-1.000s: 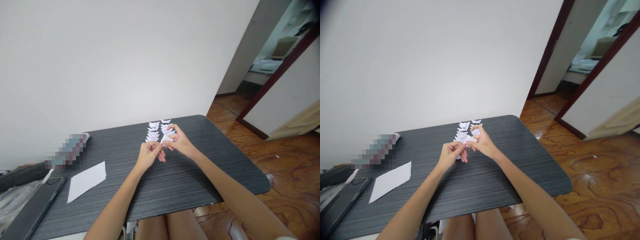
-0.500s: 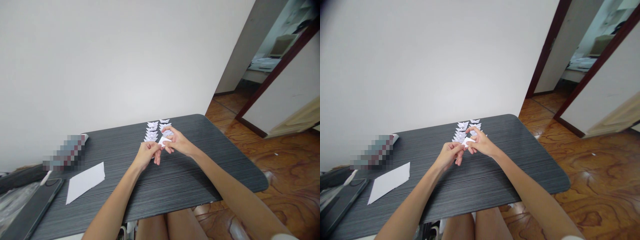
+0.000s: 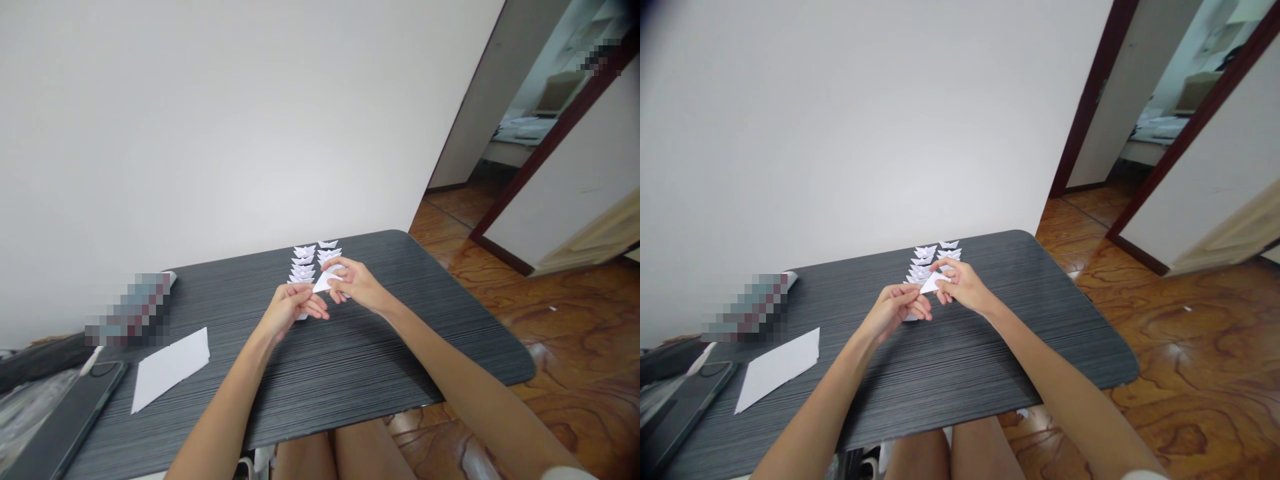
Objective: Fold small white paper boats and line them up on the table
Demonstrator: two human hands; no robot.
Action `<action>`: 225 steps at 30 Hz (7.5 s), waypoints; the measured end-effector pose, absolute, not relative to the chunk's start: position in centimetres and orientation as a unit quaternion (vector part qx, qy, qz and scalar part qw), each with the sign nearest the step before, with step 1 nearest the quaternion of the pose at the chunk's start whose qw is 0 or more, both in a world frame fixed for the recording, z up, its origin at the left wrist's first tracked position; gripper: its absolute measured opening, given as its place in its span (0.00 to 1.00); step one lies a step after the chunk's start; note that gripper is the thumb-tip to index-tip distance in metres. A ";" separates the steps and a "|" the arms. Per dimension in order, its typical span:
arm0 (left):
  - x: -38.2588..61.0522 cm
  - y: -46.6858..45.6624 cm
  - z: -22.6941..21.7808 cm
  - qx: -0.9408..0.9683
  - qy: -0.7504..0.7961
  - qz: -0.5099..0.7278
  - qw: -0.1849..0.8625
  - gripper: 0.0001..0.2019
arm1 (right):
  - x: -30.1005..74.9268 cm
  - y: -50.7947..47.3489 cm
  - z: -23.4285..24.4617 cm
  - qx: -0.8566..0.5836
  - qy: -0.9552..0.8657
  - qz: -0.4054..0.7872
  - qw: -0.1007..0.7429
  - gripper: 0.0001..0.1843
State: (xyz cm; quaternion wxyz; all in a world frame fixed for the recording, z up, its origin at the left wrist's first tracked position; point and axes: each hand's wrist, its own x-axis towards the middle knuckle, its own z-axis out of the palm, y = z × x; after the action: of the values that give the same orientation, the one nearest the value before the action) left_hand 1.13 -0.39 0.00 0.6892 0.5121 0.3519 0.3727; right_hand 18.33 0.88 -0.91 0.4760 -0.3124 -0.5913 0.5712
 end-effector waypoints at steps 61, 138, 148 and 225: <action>2.3 -1.5 -1.6 0.825 0.322 0.248 0.393 0.05 | 19.8 0.1 -0.4 -0.424 -0.752 0.498 0.083 0.14; 3.7 -3.6 -3.9 0.766 0.415 0.418 0.256 0.08 | 20.7 -4.3 -5.1 -0.413 -0.684 0.399 0.451 0.07; 3.7 -3.1 -3.3 0.683 0.376 0.468 0.417 0.05 | 20.6 -3.6 -4.0 -0.386 -0.624 0.439 0.519 0.04; 1.4 -1.8 -1.7 0.710 0.406 0.455 0.353 0.12 | 19.9 -1.3 -0.9 -0.335 -0.635 0.519 0.463 0.11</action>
State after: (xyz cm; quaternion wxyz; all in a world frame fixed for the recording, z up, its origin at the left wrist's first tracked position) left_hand 1.45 -1.84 -1.65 0.3526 0.7095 0.4063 0.4552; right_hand 19.87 -1.27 -0.85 0.4631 -0.3353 -0.6352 0.5192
